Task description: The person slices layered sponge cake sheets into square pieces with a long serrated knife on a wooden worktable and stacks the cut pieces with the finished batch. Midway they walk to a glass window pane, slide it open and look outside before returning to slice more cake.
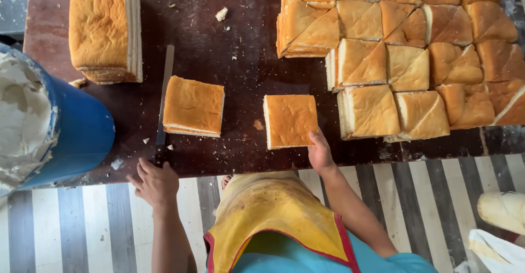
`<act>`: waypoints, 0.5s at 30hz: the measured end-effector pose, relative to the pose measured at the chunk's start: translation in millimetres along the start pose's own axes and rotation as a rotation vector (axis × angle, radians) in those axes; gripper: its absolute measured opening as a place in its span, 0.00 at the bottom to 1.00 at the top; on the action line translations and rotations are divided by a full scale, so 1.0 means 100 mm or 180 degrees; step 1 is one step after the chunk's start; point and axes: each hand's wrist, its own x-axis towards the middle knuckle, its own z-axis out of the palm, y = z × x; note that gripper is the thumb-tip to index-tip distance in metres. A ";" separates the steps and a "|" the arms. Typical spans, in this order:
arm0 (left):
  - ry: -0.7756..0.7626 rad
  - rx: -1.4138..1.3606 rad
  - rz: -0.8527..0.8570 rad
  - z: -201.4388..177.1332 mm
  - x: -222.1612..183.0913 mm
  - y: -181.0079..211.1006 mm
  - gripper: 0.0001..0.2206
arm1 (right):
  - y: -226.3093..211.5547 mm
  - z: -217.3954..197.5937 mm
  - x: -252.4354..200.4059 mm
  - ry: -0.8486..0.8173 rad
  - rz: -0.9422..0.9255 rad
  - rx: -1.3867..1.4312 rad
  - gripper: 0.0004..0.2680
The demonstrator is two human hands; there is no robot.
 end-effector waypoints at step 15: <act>-0.1841 -0.1228 -0.0872 -0.19 -0.13 -0.68 0.28 | -0.08 0.04 0.51 -0.0323 0.0512 -0.0724 0.26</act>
